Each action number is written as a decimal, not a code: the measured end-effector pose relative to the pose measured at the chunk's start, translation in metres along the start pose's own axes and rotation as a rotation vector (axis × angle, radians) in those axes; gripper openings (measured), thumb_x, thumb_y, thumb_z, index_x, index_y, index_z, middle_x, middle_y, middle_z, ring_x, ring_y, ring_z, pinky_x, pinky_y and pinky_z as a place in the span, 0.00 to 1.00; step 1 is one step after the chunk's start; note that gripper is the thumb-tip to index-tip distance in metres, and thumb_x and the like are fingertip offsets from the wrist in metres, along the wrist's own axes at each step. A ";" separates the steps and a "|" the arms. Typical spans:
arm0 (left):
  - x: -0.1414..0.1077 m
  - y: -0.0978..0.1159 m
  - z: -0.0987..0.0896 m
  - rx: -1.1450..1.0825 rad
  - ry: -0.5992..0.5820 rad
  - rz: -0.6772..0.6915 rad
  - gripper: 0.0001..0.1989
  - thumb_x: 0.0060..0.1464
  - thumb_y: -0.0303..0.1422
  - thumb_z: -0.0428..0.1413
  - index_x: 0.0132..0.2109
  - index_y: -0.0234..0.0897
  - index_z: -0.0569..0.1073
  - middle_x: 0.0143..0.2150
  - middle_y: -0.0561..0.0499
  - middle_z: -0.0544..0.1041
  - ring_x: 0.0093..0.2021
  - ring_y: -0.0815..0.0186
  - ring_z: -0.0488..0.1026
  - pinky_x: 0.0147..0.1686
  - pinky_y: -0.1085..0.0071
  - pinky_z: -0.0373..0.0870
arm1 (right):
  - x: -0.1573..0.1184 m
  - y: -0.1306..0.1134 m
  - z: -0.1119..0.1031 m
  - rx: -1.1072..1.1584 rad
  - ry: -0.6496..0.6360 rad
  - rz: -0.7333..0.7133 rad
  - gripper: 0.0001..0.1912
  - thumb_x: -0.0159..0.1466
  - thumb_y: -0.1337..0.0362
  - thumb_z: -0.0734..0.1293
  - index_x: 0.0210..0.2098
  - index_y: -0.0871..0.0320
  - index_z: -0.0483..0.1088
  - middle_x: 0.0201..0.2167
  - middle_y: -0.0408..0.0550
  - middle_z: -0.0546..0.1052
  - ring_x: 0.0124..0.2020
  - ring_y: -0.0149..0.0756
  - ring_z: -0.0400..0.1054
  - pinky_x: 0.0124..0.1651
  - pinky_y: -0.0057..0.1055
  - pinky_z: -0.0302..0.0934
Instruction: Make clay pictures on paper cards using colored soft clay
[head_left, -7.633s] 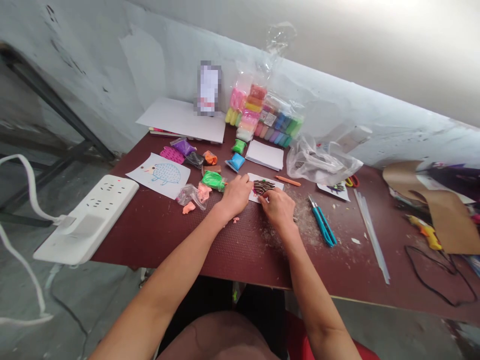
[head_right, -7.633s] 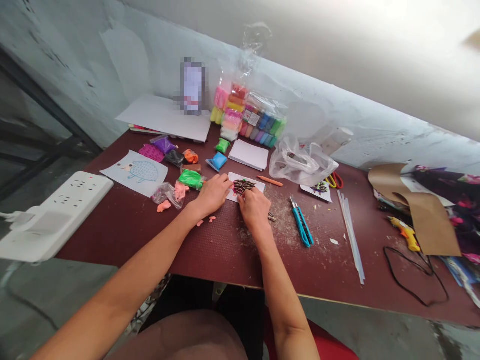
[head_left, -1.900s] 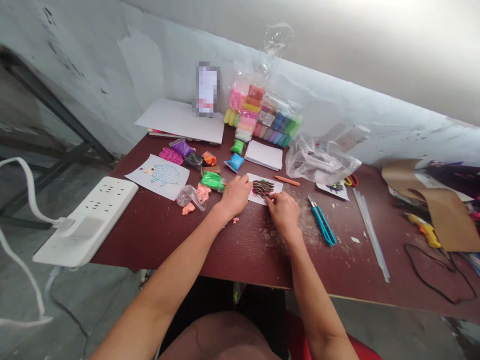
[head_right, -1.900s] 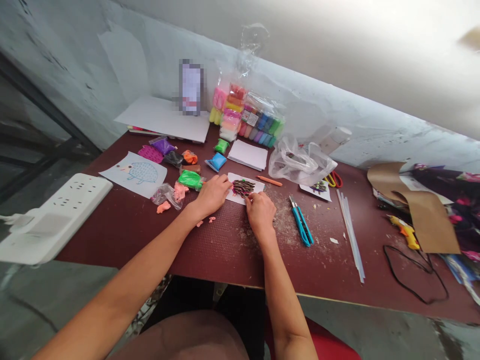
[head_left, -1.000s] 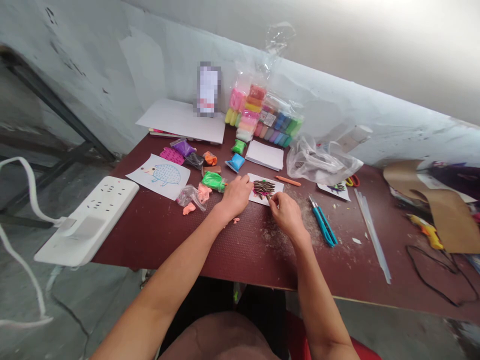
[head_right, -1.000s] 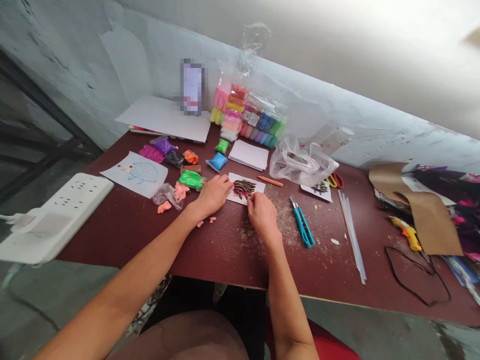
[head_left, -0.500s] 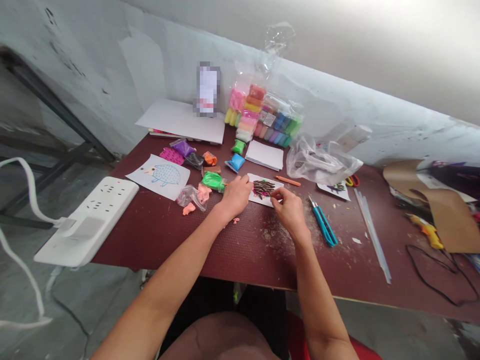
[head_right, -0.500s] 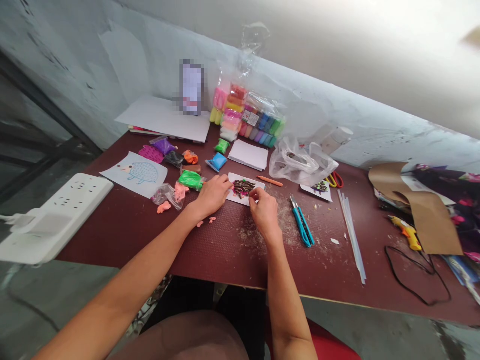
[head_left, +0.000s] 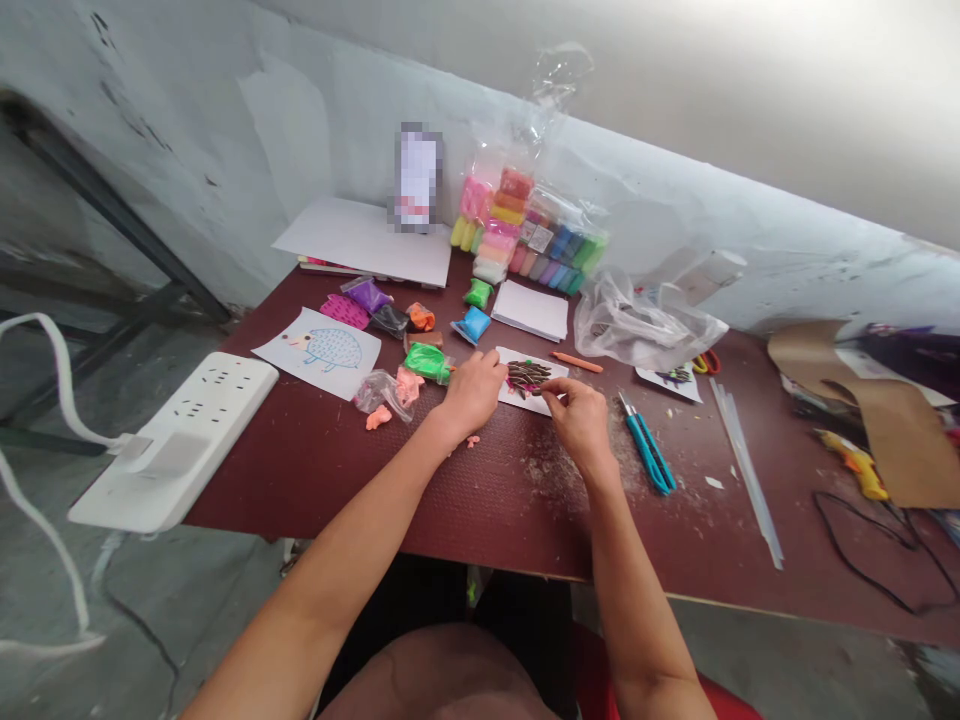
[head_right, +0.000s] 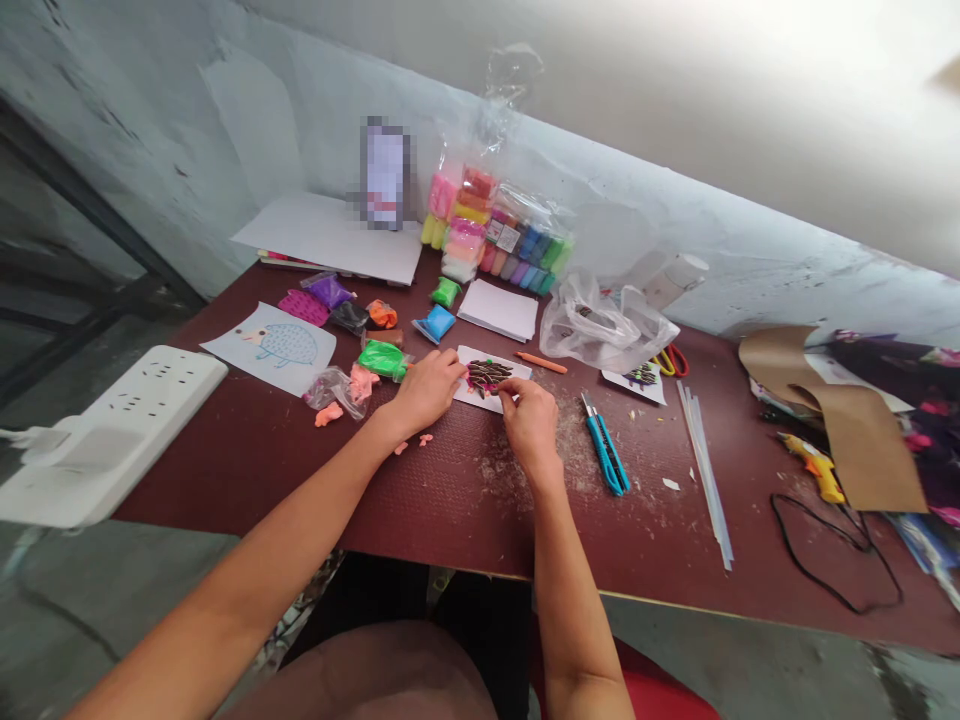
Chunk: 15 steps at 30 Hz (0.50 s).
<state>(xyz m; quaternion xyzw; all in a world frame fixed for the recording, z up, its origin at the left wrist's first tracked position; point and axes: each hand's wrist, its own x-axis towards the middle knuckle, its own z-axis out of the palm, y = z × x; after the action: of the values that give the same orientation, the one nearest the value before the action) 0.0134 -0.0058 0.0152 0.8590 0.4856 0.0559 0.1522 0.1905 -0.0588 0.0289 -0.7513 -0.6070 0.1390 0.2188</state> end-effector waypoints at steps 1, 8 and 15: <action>0.000 0.000 0.000 -0.002 0.002 -0.001 0.20 0.71 0.24 0.44 0.56 0.33 0.79 0.58 0.38 0.76 0.58 0.54 0.72 0.52 0.62 0.72 | 0.001 0.000 0.001 -0.007 0.004 0.001 0.11 0.64 0.65 0.66 0.38 0.55 0.83 0.34 0.50 0.85 0.33 0.41 0.75 0.43 0.34 0.63; 0.001 -0.001 0.002 -0.008 0.006 0.000 0.20 0.71 0.24 0.44 0.56 0.33 0.79 0.58 0.39 0.76 0.58 0.54 0.72 0.52 0.63 0.71 | 0.003 0.003 0.009 -0.089 0.011 0.027 0.08 0.65 0.63 0.68 0.37 0.53 0.81 0.34 0.48 0.85 0.34 0.41 0.75 0.41 0.33 0.60; 0.001 -0.001 0.002 -0.003 0.000 0.004 0.20 0.73 0.25 0.43 0.56 0.33 0.79 0.58 0.39 0.76 0.57 0.54 0.72 0.51 0.63 0.72 | 0.003 -0.003 0.007 -0.150 0.016 0.018 0.08 0.67 0.65 0.67 0.37 0.55 0.79 0.38 0.51 0.84 0.38 0.43 0.75 0.41 0.34 0.59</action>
<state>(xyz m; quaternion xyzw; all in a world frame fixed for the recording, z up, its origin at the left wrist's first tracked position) 0.0136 -0.0049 0.0129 0.8597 0.4838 0.0571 0.1533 0.1852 -0.0543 0.0242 -0.7721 -0.6071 0.0891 0.1654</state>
